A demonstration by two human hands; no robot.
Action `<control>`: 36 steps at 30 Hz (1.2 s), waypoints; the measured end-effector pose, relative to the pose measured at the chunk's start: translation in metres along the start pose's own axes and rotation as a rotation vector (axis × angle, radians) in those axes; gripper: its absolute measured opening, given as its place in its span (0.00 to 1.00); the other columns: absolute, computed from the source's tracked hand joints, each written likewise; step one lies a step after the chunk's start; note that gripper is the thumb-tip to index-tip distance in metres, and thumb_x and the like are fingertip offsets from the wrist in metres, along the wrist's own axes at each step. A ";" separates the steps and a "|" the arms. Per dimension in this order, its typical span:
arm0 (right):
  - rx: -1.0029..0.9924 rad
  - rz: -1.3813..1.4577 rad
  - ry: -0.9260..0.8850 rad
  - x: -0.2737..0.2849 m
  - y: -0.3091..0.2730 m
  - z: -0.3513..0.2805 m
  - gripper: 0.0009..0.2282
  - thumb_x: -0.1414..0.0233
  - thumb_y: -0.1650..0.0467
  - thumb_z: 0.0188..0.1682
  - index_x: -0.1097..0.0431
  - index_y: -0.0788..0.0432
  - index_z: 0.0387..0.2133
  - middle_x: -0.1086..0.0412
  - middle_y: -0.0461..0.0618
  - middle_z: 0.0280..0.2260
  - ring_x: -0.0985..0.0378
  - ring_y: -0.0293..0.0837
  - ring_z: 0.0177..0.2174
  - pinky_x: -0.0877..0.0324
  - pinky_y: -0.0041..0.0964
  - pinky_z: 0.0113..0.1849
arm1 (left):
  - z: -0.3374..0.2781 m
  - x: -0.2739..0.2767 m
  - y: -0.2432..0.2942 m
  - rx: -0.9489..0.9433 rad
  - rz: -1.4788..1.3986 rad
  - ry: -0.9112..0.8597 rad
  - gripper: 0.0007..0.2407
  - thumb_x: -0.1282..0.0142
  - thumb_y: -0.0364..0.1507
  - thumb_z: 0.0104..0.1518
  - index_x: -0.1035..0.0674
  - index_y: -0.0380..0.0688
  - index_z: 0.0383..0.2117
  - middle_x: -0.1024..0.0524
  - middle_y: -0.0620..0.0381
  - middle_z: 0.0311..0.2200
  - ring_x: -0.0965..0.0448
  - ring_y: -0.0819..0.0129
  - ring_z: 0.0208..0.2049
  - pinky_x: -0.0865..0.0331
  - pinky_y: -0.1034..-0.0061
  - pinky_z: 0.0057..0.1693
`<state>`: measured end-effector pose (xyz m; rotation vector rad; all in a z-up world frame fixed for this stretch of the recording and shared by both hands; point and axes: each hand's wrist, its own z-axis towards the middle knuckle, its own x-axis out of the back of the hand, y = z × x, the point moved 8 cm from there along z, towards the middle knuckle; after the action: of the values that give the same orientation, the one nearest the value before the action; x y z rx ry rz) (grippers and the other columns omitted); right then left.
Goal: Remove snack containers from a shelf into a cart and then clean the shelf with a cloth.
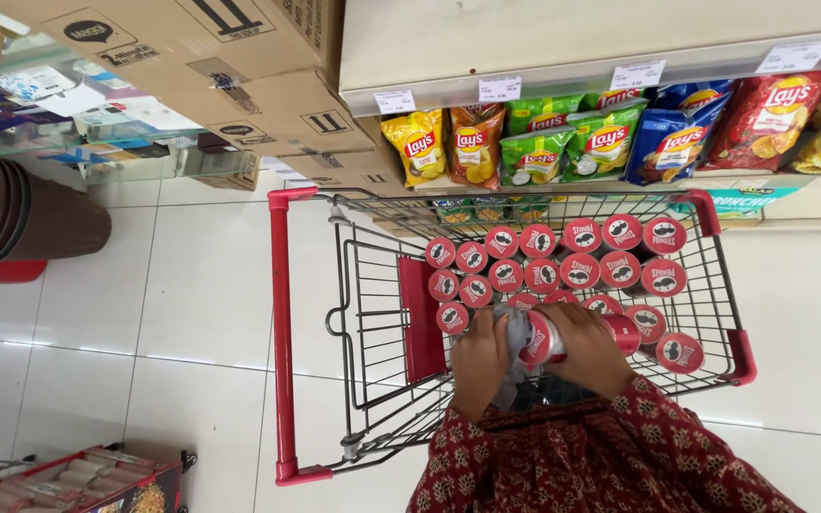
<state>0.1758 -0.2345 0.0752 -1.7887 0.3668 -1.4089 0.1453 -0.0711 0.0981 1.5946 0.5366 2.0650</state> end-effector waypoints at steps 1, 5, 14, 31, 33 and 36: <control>0.001 0.002 -0.003 -0.009 0.008 0.004 0.35 0.29 0.67 0.25 0.35 0.55 0.50 0.28 0.53 0.43 0.23 0.55 0.44 0.29 0.50 0.48 | -0.006 -0.003 -0.011 0.003 0.002 -0.001 0.10 0.56 0.33 0.69 0.28 0.36 0.43 0.20 0.43 0.29 0.20 0.50 0.20 0.28 0.62 0.26; 0.058 -0.166 -0.147 -0.050 0.033 0.013 0.41 0.28 0.66 0.25 0.39 0.52 0.57 0.31 0.53 0.48 0.27 0.56 0.50 0.36 0.58 0.54 | -0.032 -0.019 -0.066 0.328 0.021 -0.168 0.13 0.58 0.36 0.69 0.26 0.38 0.46 0.21 0.45 0.23 0.19 0.53 0.20 0.27 0.62 0.27; 0.275 0.238 -0.224 -0.050 -0.013 0.003 0.45 0.33 0.67 0.39 0.55 0.55 0.69 0.48 0.60 0.65 0.43 0.57 0.63 0.44 0.58 0.60 | -0.024 0.010 -0.072 0.536 -0.548 0.125 0.13 0.53 0.33 0.68 0.24 0.35 0.50 0.30 0.51 0.21 0.37 0.68 0.21 0.40 0.68 0.28; 0.210 0.023 0.570 0.241 -0.107 0.176 0.22 0.42 0.76 0.42 0.26 0.50 0.52 0.25 0.54 0.35 0.22 0.48 0.27 0.26 0.41 0.34 | 0.262 0.150 0.006 0.048 -0.433 0.754 0.12 0.42 0.33 0.63 0.15 0.37 0.27 0.30 0.58 0.18 0.36 0.70 0.25 0.41 0.73 0.33; 0.419 -0.019 0.754 0.280 -0.173 0.196 0.29 0.44 0.78 0.45 0.36 0.54 0.64 0.35 0.62 0.53 0.26 0.56 0.45 0.30 0.46 0.46 | 0.319 0.180 0.012 0.169 -0.235 0.842 0.13 0.38 0.34 0.61 0.17 0.40 0.46 0.20 0.48 0.43 0.20 0.53 0.44 0.28 0.63 0.49; 0.471 -0.176 0.779 0.261 -0.165 0.251 0.29 0.44 0.75 0.45 0.38 0.54 0.64 0.40 0.63 0.61 0.32 0.62 0.55 0.35 0.52 0.55 | 0.363 0.154 -0.015 0.293 0.029 0.845 0.30 0.36 0.35 0.55 0.34 0.27 0.60 0.35 0.31 0.58 0.34 0.35 0.60 0.36 0.55 0.61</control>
<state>0.4511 -0.1991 0.3610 -0.8629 0.2387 -2.0865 0.4663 0.0380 0.3002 0.7751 1.1382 2.7334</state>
